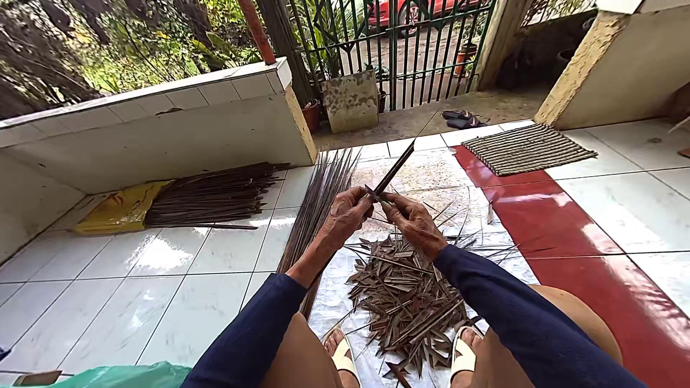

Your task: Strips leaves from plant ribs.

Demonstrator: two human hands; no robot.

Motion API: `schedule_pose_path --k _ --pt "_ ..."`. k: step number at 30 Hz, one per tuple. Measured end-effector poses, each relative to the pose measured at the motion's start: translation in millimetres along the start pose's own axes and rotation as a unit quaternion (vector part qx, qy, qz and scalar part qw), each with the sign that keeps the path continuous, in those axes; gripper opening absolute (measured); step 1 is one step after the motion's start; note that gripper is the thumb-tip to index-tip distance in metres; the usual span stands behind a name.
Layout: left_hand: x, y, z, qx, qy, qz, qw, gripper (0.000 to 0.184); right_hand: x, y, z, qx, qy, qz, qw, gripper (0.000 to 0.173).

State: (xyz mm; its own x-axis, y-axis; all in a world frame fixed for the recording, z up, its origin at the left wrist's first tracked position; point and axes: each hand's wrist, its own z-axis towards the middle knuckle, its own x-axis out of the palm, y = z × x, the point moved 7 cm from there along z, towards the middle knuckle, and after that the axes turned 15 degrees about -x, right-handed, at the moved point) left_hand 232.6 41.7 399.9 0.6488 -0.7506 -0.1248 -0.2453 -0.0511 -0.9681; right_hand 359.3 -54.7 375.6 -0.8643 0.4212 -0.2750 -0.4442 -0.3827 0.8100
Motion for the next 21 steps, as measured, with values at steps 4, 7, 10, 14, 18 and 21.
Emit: schedule_pose_path --k 4,7,10,14,18,21 --pt "0.2 0.7 -1.7 -0.038 0.026 -0.037 0.998 0.02 1.9 3.2 -1.0 -0.022 -0.003 0.0 1.0 0.033" --pt "-1.7 0.9 -3.2 -0.052 0.046 -0.05 0.996 0.022 1.4 3.8 -1.1 -0.018 0.008 -0.001 1.0 0.033" --pt "-2.4 2.4 -4.7 -0.071 0.061 -0.06 0.994 0.023 0.8 4.0 -1.4 -0.018 0.007 -0.001 1.0 0.034" --pt "-3.8 2.4 -5.5 -0.077 0.073 -0.07 0.992 0.023 3.8 4.5 -2.0 -0.018 0.005 -0.007 1.0 0.034" --pt "-2.6 1.2 -4.9 -0.04 0.058 -0.074 0.995 0.024 4.4 4.3 -1.7 -0.028 -0.014 -0.041 0.999 0.035" --pt "1.0 0.0 -6.6 -0.024 0.043 -0.083 0.995 0.023 1.8 3.2 -1.0 -0.043 -0.012 -0.05 0.998 0.035"
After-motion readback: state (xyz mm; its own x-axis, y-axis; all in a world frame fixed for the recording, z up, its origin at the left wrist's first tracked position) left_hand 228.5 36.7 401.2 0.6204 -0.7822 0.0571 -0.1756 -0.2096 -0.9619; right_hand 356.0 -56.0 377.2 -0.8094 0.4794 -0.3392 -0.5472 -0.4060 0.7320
